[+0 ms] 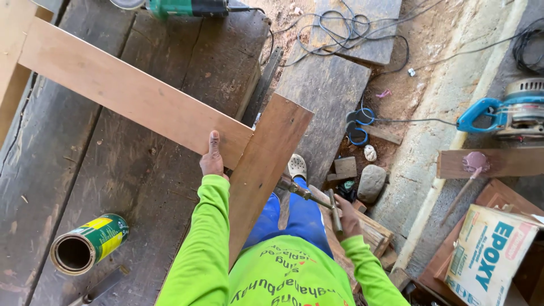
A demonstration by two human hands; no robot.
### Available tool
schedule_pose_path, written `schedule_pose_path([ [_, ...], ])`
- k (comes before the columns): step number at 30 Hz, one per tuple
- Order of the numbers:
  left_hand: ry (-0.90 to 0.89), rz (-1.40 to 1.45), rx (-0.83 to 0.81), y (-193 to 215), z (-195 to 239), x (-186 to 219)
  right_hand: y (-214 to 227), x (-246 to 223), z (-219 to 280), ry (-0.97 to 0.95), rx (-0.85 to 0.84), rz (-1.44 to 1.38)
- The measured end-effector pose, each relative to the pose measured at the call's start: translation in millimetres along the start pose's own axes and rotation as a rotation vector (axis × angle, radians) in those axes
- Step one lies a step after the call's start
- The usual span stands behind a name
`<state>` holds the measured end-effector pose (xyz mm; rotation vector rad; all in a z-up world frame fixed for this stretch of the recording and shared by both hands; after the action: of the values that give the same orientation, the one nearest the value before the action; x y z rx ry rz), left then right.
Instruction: The person applies wood glue from a can onto the joints of a wooden frame using a small stick, then uses a bar clamp to tighten the frame and a hammer to tap the joints into place, adjusting the frame boards by hand.
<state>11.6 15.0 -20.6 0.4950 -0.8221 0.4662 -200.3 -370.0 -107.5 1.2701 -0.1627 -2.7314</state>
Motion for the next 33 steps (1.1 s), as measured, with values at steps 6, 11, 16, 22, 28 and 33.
schedule_pose_path([
  [6, 0.144, -0.174, 0.025, 4.3, -3.5, -8.0, -3.0, -46.4, 6.8, 0.594, 0.083, 0.509],
  [11, 0.044, -0.11, 0.011, 4.1, -1.1, -3.6, 0.7, 28.3, -29.2, 0.156, -0.075, 0.348],
  [16, 0.034, -0.047, -0.017, 3.1, 2.5, 4.0, -4.2, 108.6, -70.1, -0.483, -0.162, 0.109],
  [22, 0.085, -0.037, -0.006, 2.8, 0.8, 1.3, -7.9, -47.8, -9.8, -0.382, 0.062, -0.02],
  [28, 0.127, -0.234, 0.033, 3.4, -8.8, -4.2, -16.9, -52.4, 5.2, 0.08, 0.368, 0.149],
  [33, 0.031, -0.221, 0.028, 8.5, -13.8, -10.5, -2.6, -30.7, -54.3, -0.245, 0.128, 0.153],
])
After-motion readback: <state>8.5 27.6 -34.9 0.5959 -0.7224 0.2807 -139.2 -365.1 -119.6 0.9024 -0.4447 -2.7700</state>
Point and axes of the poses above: each hand's wrist, its own z-axis away from the middle knuckle, its own y-axis out of the back of the hand, x = y × z, the point moved 2 cm from there along -z, towards the middle knuckle, and after that the axes turned 8 degrees about -x, right-handed, at the moved point
